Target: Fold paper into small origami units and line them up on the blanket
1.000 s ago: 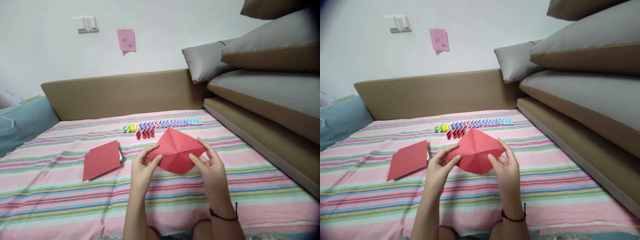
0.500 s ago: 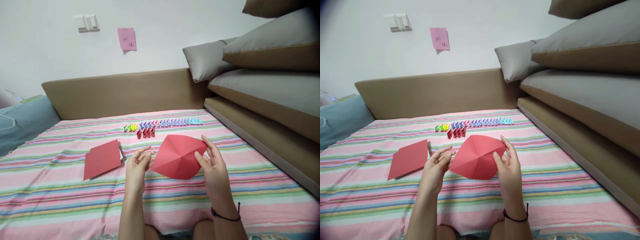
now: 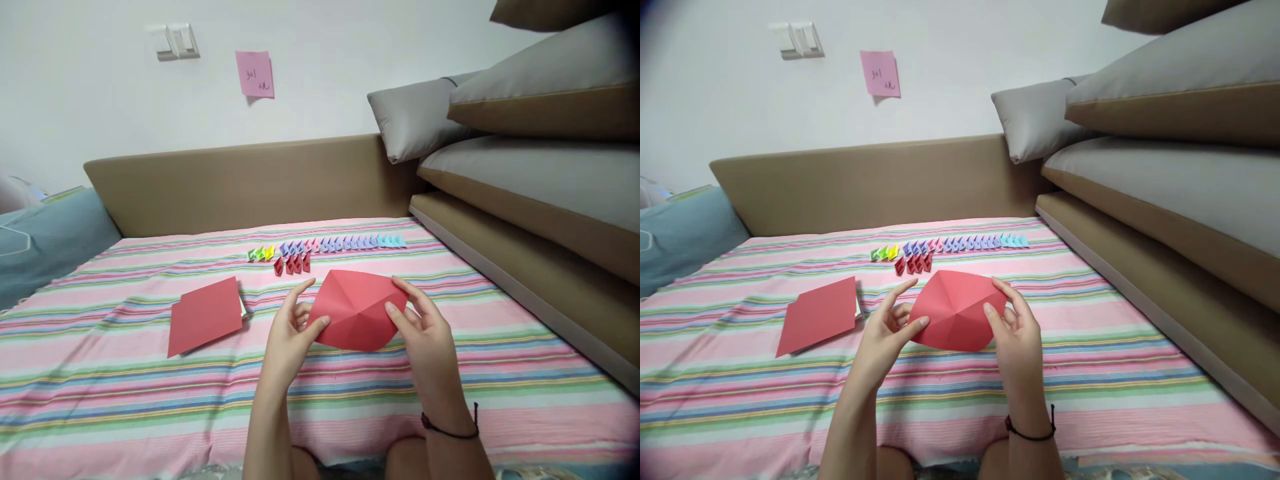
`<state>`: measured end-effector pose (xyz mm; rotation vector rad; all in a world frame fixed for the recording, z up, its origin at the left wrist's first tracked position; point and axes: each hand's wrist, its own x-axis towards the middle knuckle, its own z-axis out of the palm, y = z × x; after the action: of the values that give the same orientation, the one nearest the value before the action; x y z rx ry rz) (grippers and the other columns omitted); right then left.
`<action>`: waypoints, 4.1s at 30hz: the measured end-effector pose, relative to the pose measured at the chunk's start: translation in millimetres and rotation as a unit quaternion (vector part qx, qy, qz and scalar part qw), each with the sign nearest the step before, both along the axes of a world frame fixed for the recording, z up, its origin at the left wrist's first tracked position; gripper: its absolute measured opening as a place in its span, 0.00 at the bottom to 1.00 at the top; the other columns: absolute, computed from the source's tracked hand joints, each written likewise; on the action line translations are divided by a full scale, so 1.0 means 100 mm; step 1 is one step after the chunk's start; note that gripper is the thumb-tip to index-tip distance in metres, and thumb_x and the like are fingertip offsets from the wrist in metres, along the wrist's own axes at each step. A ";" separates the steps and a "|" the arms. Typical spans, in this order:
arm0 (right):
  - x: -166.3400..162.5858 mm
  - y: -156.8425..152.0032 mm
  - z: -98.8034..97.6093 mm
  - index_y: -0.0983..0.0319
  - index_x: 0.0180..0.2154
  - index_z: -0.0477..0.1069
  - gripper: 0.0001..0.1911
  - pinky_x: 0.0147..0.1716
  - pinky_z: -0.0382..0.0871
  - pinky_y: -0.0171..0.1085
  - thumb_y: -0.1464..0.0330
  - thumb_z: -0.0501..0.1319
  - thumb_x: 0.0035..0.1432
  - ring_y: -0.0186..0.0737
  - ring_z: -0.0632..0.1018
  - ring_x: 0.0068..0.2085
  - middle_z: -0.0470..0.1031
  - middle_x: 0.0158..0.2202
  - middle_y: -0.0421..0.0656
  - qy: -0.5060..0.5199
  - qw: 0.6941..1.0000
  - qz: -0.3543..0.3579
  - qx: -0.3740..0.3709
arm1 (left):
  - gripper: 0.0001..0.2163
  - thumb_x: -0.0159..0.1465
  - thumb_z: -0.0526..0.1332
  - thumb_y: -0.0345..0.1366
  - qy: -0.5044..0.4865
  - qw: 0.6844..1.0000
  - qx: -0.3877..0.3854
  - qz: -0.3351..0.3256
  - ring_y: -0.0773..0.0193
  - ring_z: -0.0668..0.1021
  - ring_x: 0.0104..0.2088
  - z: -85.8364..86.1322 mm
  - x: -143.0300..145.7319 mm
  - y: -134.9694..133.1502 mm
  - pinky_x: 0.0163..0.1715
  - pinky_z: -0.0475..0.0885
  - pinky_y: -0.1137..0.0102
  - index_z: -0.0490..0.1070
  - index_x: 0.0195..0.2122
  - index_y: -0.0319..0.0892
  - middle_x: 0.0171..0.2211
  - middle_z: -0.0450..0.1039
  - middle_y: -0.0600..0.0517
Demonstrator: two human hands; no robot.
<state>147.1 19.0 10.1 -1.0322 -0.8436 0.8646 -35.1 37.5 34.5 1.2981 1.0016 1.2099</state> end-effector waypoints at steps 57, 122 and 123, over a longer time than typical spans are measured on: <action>0.02 -0.02 0.01 0.61 0.36 0.77 0.13 0.41 0.72 0.45 0.62 0.66 0.49 0.46 0.78 0.39 0.78 0.35 0.46 -0.144 0.989 -0.019 -0.024 | 0.07 0.51 0.68 0.38 0.124 0.971 0.101 0.180 0.58 0.77 0.38 0.05 -0.04 0.01 0.38 0.72 0.67 0.80 0.32 0.45 0.35 0.78 0.49; -0.15 0.00 0.03 0.63 0.29 0.75 0.09 0.31 0.72 0.35 0.63 0.66 0.48 0.40 0.79 0.32 0.79 0.29 0.44 -0.032 0.991 -0.119 -0.058 | 0.16 0.57 0.63 0.47 -0.232 0.967 -0.098 0.020 0.62 0.79 0.39 0.01 0.15 0.00 0.38 0.73 0.70 0.74 0.40 0.42 0.42 0.77 0.48; -0.16 -0.01 0.04 0.63 0.29 0.75 0.09 0.31 0.72 0.35 0.64 0.66 0.48 0.40 0.79 0.32 0.79 0.28 0.44 -0.032 0.990 -0.125 -0.055 | 0.15 0.57 0.64 0.46 -0.249 0.963 -0.108 0.004 0.62 0.79 0.39 0.01 0.18 0.00 0.39 0.73 0.70 0.75 0.40 0.41 0.42 0.77 0.47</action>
<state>130.6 18.3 14.2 -1.2394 -0.7069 0.6730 -16.7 37.3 35.8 0.7633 0.7432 1.3056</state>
